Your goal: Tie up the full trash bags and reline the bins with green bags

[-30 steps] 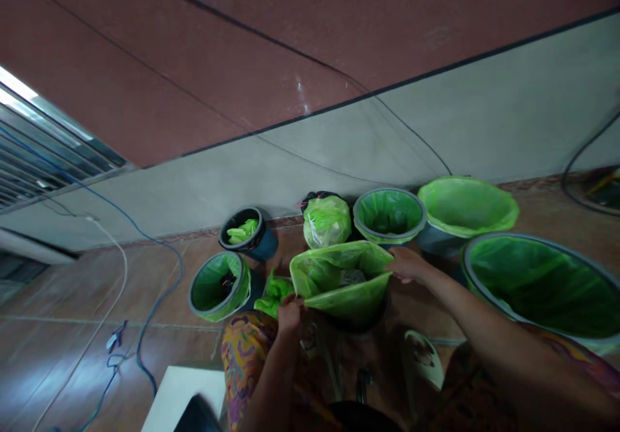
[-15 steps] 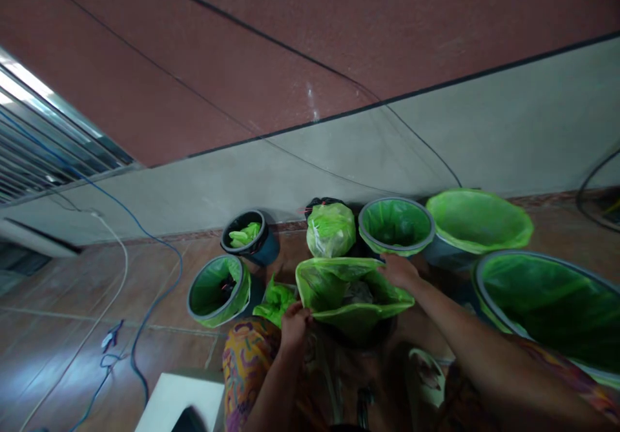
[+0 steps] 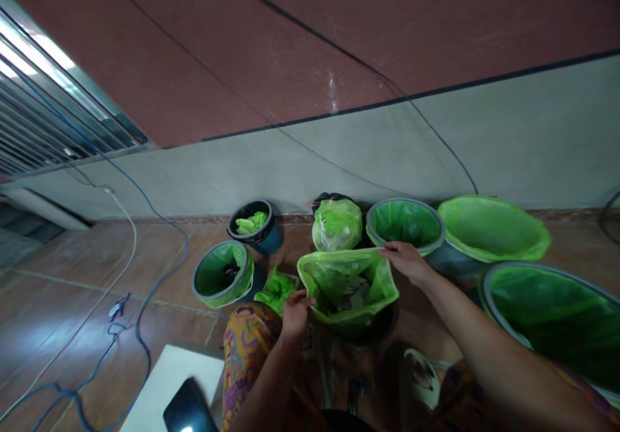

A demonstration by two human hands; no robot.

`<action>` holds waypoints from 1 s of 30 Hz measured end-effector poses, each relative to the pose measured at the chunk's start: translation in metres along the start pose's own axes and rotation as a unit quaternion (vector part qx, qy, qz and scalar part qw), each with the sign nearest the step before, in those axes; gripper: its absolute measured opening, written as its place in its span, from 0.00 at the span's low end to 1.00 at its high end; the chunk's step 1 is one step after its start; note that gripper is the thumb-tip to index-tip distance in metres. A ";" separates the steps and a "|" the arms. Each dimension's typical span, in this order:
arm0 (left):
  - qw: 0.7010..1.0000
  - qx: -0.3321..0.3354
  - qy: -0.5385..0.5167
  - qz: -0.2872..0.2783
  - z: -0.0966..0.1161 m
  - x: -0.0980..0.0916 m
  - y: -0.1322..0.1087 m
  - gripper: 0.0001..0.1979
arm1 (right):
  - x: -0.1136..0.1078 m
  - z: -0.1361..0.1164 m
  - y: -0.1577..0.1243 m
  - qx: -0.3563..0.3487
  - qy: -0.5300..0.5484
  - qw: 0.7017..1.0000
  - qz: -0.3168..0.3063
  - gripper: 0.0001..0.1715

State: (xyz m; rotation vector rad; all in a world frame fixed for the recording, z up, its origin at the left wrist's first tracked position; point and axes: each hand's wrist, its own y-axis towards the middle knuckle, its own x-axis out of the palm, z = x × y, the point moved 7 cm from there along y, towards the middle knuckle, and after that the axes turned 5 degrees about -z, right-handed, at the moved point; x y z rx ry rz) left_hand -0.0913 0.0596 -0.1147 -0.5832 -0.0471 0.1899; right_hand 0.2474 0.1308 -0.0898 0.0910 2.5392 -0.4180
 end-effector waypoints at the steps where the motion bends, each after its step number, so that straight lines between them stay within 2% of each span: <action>1: 1.000 -0.003 -0.014 -0.005 -0.002 0.001 0.001 0.11 | -0.002 0.002 -0.001 0.009 0.022 1.000 0.013 0.15; 4: 0.999 -0.009 -0.041 -0.014 -0.006 0.002 0.001 0.10 | -0.010 0.001 -0.002 0.009 0.037 0.998 0.050 0.13; 7: 0.998 0.003 -0.055 -0.017 0.002 0.005 -0.003 0.10 | -0.015 -0.008 -0.002 -0.033 0.070 0.995 0.067 0.13; 13: 0.997 0.034 -0.040 -0.061 0.037 0.022 -0.011 0.16 | -0.004 -0.023 -0.010 -0.019 0.052 0.998 0.006 0.07; 17: 0.994 0.091 0.012 -0.059 0.059 0.024 -0.010 0.14 | -0.008 -0.043 -0.018 -0.086 0.174 0.981 0.006 0.22; 19: 0.992 0.110 0.053 -0.043 0.066 0.023 -0.010 0.13 | -0.007 -0.048 -0.021 -0.100 0.175 0.980 -0.005 0.22; 21: 0.987 0.127 0.086 -0.051 0.072 0.026 -0.013 0.14 | 0.004 -0.053 -0.026 -0.106 0.136 0.984 -0.039 0.21; 23: 0.980 0.143 0.110 -0.085 0.076 0.035 -0.017 0.16 | 0.024 -0.064 -0.036 -0.143 0.079 0.983 -0.088 0.24; 27: 0.967 0.153 0.137 -0.150 0.076 0.054 -0.026 0.15 | 0.071 -0.096 -0.067 -0.266 -0.026 0.948 -0.172 0.32; 30: 0.958 0.166 0.145 -0.181 0.073 0.062 -0.030 0.14 | 0.099 -0.108 -0.081 -0.309 -0.070 0.924 -0.214 0.28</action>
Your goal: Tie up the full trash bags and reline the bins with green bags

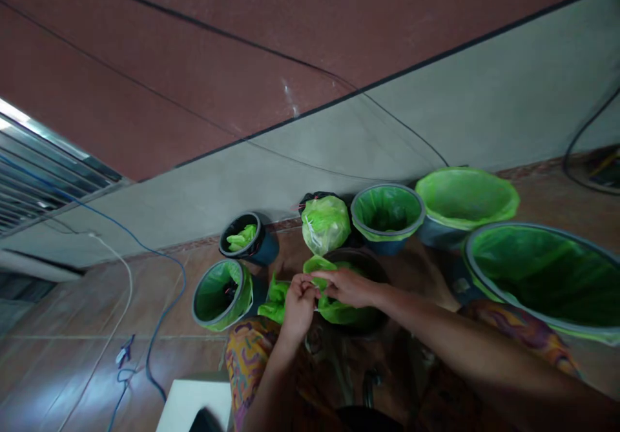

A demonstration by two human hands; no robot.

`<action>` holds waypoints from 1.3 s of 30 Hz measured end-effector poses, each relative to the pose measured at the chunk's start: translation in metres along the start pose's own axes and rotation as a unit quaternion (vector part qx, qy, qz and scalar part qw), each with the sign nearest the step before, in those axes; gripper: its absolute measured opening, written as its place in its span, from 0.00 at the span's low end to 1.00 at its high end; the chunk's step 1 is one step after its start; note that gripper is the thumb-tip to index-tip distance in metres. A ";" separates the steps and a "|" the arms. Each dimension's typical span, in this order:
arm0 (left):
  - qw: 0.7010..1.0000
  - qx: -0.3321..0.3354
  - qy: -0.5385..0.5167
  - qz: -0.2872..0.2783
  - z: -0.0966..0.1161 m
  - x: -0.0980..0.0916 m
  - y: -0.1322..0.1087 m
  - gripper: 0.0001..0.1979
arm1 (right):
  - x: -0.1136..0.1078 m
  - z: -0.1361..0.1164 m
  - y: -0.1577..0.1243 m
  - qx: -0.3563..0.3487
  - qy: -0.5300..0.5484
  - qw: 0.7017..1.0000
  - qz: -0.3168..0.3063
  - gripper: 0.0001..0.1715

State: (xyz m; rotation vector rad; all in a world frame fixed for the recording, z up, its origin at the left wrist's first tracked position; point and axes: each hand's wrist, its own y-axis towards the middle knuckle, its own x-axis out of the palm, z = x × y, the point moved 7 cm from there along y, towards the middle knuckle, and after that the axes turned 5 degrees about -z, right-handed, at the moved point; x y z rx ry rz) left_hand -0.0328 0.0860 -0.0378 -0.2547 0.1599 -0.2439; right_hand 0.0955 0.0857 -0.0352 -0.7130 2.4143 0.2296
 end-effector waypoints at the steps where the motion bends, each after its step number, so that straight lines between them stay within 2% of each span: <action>1: 1.000 0.005 -0.002 -0.006 0.000 0.001 -0.001 0.13 | 0.007 -0.002 0.003 -0.011 -0.010 1.000 -0.013 0.23; 4: 1.000 0.006 -0.020 -0.012 0.000 0.001 -0.006 0.13 | 0.022 0.000 0.008 -0.026 -0.063 0.996 -0.056 0.12; 6: 0.999 0.003 -0.034 -0.009 0.003 -0.003 -0.012 0.12 | 0.027 0.008 0.011 0.001 -0.112 0.991 -0.077 0.13; 10: 0.993 0.013 -0.117 -0.007 0.011 -0.011 -0.028 0.09 | 0.027 0.033 0.012 0.108 -0.180 0.973 -0.095 0.18; 13: 0.969 0.034 -0.246 0.006 0.012 -0.018 -0.037 0.09 | 0.029 0.049 0.009 0.165 -0.193 0.960 -0.118 0.19; 16: 0.937 0.035 -0.347 0.027 0.008 -0.023 -0.039 0.09 | 0.027 0.058 0.007 0.190 -0.184 0.959 -0.105 0.16; 19: 0.927 0.026 -0.371 0.038 0.009 -0.027 -0.035 0.10 | 0.016 0.052 0.007 0.173 -0.163 0.969 -0.060 0.18; 21: 0.934 0.026 -0.353 0.038 0.015 -0.027 -0.032 0.10 | 0.010 0.042 0.008 0.144 -0.104 0.983 -0.047 0.26; 25: 0.945 0.028 -0.326 0.024 0.028 -0.018 -0.025 0.09 | 0.019 0.016 0.008 0.061 0.060 0.992 -0.093 0.44; 27: 0.946 0.032 -0.322 0.010 0.033 -0.010 -0.022 0.09 | 0.030 0.010 0.007 0.046 0.071 0.992 -0.093 0.41; 30: 0.948 0.036 -0.317 -0.013 0.040 0.000 -0.020 0.10 | 0.046 0.012 0.006 0.058 0.006 0.995 -0.081 0.20; 31: 0.948 0.036 -0.316 -0.017 0.041 0.001 -0.020 0.10 | 0.050 0.015 0.006 0.070 -0.026 0.994 -0.081 0.16; 35: 0.949 0.039 -0.312 -0.005 0.047 -0.004 -0.026 0.09 | 0.057 0.038 0.005 0.160 -0.135 0.972 -0.106 0.17; 39: 0.954 0.034 -0.299 0.007 0.046 -0.012 -0.031 0.09 | 0.055 0.051 0.006 0.195 -0.157 0.961 -0.119 0.20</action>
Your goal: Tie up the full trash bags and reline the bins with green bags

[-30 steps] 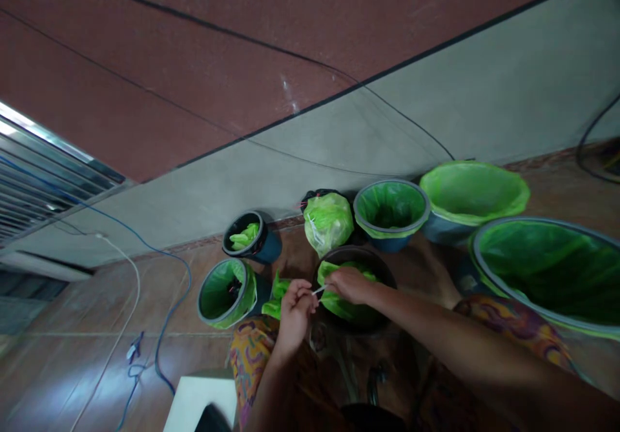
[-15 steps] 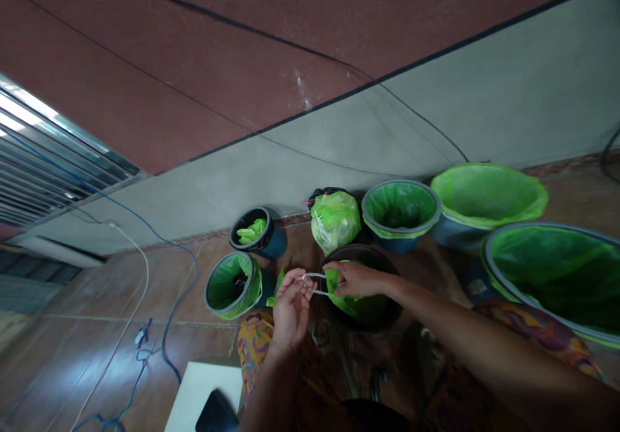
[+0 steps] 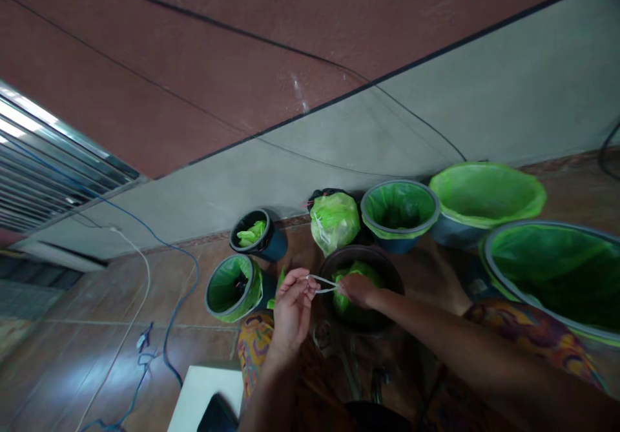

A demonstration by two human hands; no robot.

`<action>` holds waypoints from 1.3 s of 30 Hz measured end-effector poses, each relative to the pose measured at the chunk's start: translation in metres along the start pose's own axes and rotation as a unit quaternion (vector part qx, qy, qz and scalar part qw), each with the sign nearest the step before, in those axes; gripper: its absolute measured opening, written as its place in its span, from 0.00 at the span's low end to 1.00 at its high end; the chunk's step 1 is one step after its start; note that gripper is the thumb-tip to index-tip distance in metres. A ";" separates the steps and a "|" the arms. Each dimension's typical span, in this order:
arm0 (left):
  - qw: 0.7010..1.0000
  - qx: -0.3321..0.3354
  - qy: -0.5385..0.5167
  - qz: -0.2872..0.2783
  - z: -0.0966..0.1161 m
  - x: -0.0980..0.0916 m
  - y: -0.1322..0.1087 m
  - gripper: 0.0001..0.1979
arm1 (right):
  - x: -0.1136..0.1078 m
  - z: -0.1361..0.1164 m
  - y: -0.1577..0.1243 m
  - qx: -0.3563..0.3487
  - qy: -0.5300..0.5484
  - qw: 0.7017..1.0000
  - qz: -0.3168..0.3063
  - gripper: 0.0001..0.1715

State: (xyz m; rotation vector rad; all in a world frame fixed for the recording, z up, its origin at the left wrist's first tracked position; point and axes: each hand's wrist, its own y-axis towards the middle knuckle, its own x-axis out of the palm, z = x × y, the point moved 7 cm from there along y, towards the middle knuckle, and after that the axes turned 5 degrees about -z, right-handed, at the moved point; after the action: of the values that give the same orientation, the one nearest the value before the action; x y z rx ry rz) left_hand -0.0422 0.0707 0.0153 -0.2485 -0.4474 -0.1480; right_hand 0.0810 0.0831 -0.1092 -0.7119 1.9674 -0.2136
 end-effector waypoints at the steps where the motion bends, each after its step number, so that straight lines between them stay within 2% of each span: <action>1: 1.000 -0.002 0.001 0.005 0.000 -0.002 0.000 0.09 | -0.001 0.001 0.000 0.001 0.001 1.000 -0.005 0.20; 4: 0.999 -0.004 0.013 0.028 -0.001 -0.009 0.002 0.10 | -0.012 0.001 -0.001 -0.022 0.023 0.999 -0.020 0.16; 7: 0.997 -0.005 0.057 0.047 0.000 -0.014 0.008 0.11 | -0.049 0.005 -0.010 -0.065 0.075 0.994 0.036 0.25; 10: 0.988 -0.002 0.151 0.043 -0.004 -0.013 0.018 0.11 | -0.086 0.020 -0.022 -0.069 0.112 0.988 0.079 0.26; 13: 0.960 0.002 0.281 0.011 -0.021 -0.004 0.035 0.12 | -0.102 0.035 -0.031 -0.055 0.130 0.988 0.067 0.25; 16: 0.910 0.037 0.414 -0.009 -0.042 0.012 0.054 0.14 | -0.105 0.041 -0.034 -0.051 0.139 0.987 0.069 0.23; 19: 0.865 0.061 0.497 -0.018 -0.067 0.031 0.068 0.25 | -0.103 0.042 -0.031 -0.051 0.143 0.985 0.078 0.21; 22: 0.859 0.020 0.509 -0.058 -0.102 0.046 0.077 0.34 | -0.104 0.045 -0.027 -0.036 0.139 0.985 0.099 0.20; 26: 0.861 -0.022 0.498 -0.097 -0.139 0.055 0.082 0.32 | -0.111 0.054 -0.027 -0.013 0.172 0.975 0.139 0.21; 30: 0.818 -0.052 0.566 -0.086 -0.160 0.052 0.086 0.15 | -0.108 0.059 -0.027 -0.014 0.297 0.948 0.113 0.23; 33: 0.791 -0.064 0.606 -0.059 -0.167 0.043 0.089 0.08 | -0.107 0.061 -0.028 -0.007 0.375 0.920 0.110 0.21; 36: 0.788 -0.085 0.609 -0.037 -0.173 0.027 0.090 0.04 | -0.111 0.064 -0.030 0.008 0.448 0.885 0.123 0.21; 39: 0.803 -0.102 0.587 -0.017 -0.174 0.011 0.087 0.04 | -0.119 0.070 -0.034 0.030 0.491 0.859 0.145 0.21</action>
State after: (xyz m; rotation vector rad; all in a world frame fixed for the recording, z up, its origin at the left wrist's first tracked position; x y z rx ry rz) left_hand 0.0555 0.1063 -0.1496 -0.3115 0.8175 -0.3519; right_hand 0.1941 0.1329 -0.0393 -0.2321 2.9885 -0.5261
